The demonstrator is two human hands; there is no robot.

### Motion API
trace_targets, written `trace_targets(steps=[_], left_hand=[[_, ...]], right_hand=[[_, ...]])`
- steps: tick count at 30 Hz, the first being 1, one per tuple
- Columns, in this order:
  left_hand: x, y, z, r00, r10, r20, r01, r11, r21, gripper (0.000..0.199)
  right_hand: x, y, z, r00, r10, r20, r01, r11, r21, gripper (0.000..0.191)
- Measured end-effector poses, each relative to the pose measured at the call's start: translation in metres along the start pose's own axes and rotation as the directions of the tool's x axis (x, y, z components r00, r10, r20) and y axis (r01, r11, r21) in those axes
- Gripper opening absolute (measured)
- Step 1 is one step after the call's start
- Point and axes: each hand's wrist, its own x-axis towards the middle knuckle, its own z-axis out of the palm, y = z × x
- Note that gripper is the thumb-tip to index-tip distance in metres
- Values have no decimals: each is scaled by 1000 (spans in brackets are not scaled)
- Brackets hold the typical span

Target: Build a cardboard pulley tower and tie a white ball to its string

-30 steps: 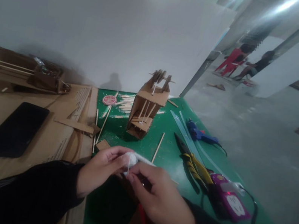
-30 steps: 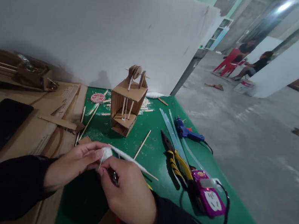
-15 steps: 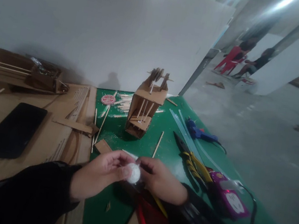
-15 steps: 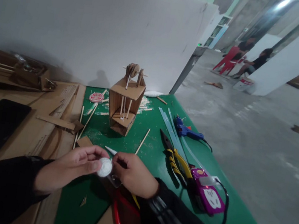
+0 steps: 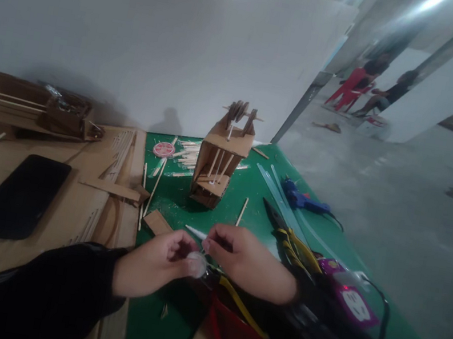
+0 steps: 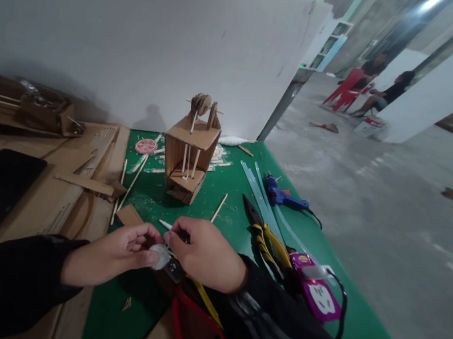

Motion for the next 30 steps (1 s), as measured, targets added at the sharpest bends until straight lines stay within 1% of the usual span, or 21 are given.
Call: trace_targets(steps=[4, 8, 11, 14, 17, 22, 26, 28, 30], left_hand=[[3, -4, -3, 997, 57, -45, -58, 998, -40, 37], [3, -3, -3, 994, 63, -90, -74, 990, -121, 31], [2, 0, -1, 986, 73, -147, -100, 978, -182, 27], [1, 2, 0, 980, 100, -172, -137, 965, -222, 25], [0, 3, 0, 977, 109, -183, -157, 950, -271, 23], [-3, 5, 1, 975, 102, -199, -155, 950, -272, 25], [-4, 9, -1, 979, 88, -182, -138, 949, -284, 26], [-4, 12, -3, 982, 102, -162, -143, 953, -267, 26], [-4, 14, -5, 987, 107, -119, -131, 967, -217, 26]], right_hand=[[-11, -12, 4, 998, -13, -66, 14, 1000, 6, 19], [-23, -18, 14, 986, -83, -143, 87, 996, 17, 13], [-28, -17, 22, 982, -116, -146, 125, 991, 54, 16], [-29, -13, 28, 980, -116, -159, 134, 985, 111, 19], [-27, -7, 33, 982, -95, -163, 125, 976, 180, 23], [-19, 3, 38, 994, -50, -94, 77, 945, 317, 29], [-14, 8, 38, 997, -14, -75, 46, 900, 433, 24], [-12, 12, 34, 997, 35, -75, 8, 860, 510, 20], [-10, 19, 26, 993, 92, -71, -33, 811, 584, 18]])
